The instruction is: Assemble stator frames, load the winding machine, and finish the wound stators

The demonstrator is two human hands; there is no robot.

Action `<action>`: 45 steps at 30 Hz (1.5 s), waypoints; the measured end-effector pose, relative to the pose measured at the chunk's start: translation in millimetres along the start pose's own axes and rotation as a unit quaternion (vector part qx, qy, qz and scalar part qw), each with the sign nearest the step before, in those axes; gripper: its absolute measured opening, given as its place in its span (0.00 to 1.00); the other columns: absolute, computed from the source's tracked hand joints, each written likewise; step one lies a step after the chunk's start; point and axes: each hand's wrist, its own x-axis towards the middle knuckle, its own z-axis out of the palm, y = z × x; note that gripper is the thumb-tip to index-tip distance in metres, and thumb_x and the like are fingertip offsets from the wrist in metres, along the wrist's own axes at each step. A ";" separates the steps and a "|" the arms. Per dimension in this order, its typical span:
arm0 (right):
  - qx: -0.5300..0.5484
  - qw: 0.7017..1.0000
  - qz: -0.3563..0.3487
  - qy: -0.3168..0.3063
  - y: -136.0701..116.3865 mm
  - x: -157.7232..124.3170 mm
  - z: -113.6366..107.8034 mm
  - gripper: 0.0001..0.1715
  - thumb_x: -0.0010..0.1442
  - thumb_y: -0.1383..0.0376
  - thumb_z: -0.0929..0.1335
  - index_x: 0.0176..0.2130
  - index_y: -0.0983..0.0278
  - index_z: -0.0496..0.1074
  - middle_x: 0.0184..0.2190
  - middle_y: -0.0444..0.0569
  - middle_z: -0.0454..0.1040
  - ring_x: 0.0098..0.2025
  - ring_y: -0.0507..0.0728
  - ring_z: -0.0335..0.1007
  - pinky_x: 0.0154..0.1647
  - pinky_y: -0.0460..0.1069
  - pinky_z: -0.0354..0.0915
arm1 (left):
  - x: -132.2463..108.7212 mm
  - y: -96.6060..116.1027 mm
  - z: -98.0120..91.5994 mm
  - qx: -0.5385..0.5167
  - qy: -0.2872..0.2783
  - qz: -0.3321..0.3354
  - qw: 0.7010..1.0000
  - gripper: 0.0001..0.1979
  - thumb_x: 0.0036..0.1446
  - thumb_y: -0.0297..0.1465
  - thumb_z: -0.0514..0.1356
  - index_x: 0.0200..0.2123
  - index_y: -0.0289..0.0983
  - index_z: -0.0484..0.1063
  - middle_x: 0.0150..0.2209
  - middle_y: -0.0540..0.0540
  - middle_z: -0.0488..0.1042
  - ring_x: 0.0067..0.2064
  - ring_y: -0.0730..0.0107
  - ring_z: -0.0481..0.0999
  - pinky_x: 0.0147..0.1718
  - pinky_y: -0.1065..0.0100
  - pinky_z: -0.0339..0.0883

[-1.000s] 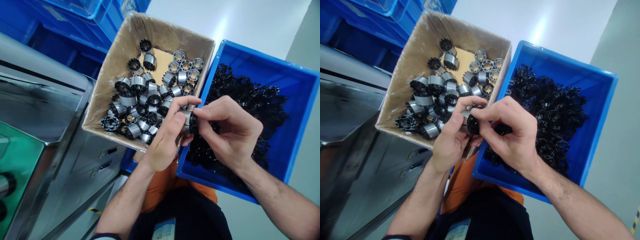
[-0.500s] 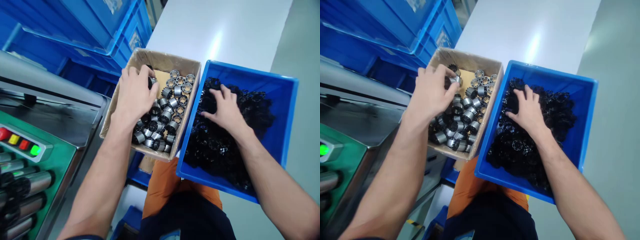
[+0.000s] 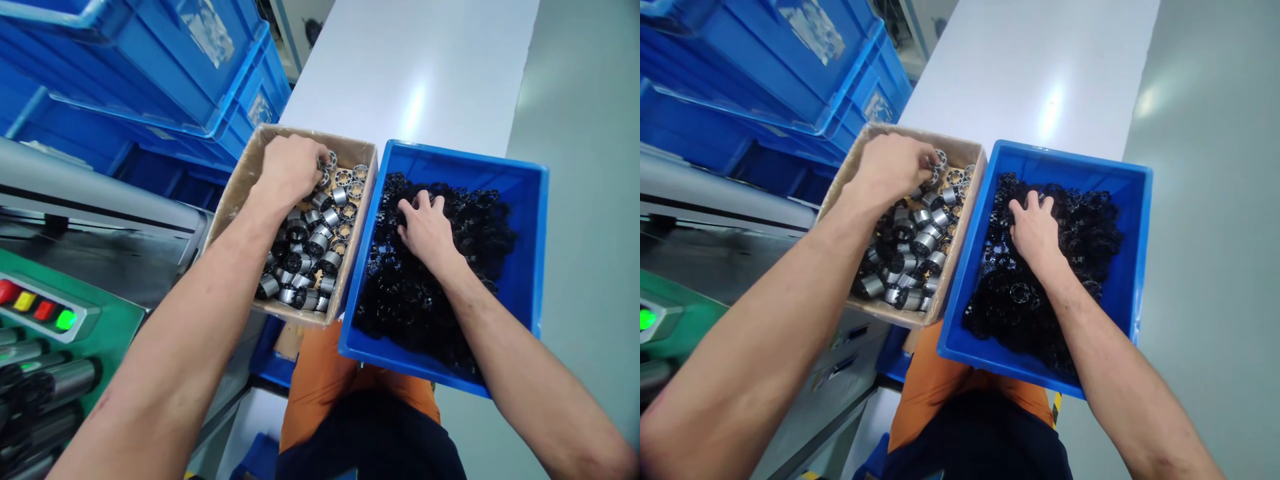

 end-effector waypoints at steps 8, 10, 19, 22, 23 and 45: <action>-0.035 0.999 0.019 -0.029 -6.8 -3.2 -3.9 0.25 0.82 0.62 0.70 0.72 0.66 0.77 0.72 0.74 0.72 0.73 0.83 0.68 0.66 0.70 0.76 | -111.2 41.5 0.3 -0.600 0.058 -0.085 0.793 0.18 0.59 0.30 0.81 0.49 0.43 0.80 0.58 0.47 0.88 0.56 0.58 0.88 0.45 0.63 0.83; -0.044 0.998 0.023 -0.038 -6.9 -4.4 -6.9 0.25 0.82 0.61 0.71 0.72 0.66 0.76 0.70 0.74 0.74 0.73 0.84 0.68 0.66 0.72 0.76 | -140.0 55.4 8.5 -0.679 0.009 -0.146 0.719 0.21 0.55 0.24 0.77 0.50 0.42 0.81 0.59 0.44 0.88 0.56 0.59 0.89 0.40 0.67 0.81; -0.052 0.995 -0.024 -0.084 -1.8 1.3 -4.8 0.28 0.79 0.60 0.72 0.71 0.68 0.75 0.64 0.69 0.80 0.72 0.80 0.69 0.62 0.65 0.77 | -197.7 66.5 35.0 -0.780 -0.011 -0.147 0.608 0.26 0.63 0.51 0.85 0.41 0.39 0.81 0.53 0.41 0.89 0.39 0.69 0.84 0.23 0.76 0.69; -0.052 0.994 -0.013 -0.093 4.8 3.2 -4.5 0.28 0.80 0.56 0.72 0.70 0.68 0.78 0.66 0.71 0.79 0.71 0.83 0.70 0.63 0.69 0.76 | -198.6 65.1 36.9 -0.771 -0.022 -0.137 0.621 0.29 0.58 0.53 0.88 0.41 0.38 0.82 0.52 0.41 0.89 0.37 0.71 0.83 0.21 0.77 0.67; -0.052 0.994 -0.010 -0.094 6.8 3.2 -4.8 0.28 0.80 0.55 0.72 0.70 0.68 0.79 0.67 0.73 0.78 0.71 0.84 0.71 0.63 0.69 0.76 | -198.8 64.6 37.3 -0.764 -0.037 -0.136 0.630 0.30 0.59 0.54 0.87 0.43 0.37 0.83 0.53 0.39 0.89 0.37 0.71 0.84 0.21 0.77 0.67; 0.597 0.798 0.017 -0.080 -6.8 -12.8 -39.2 0.42 0.68 0.25 0.80 0.46 0.55 0.71 0.36 0.46 0.86 0.27 0.52 0.77 0.22 0.46 0.71 | -203.9 62.8 43.2 -0.758 -0.061 -0.075 0.645 0.23 0.72 0.49 0.80 0.49 0.43 0.74 0.36 0.54 0.75 0.27 0.75 0.73 0.17 0.76 0.62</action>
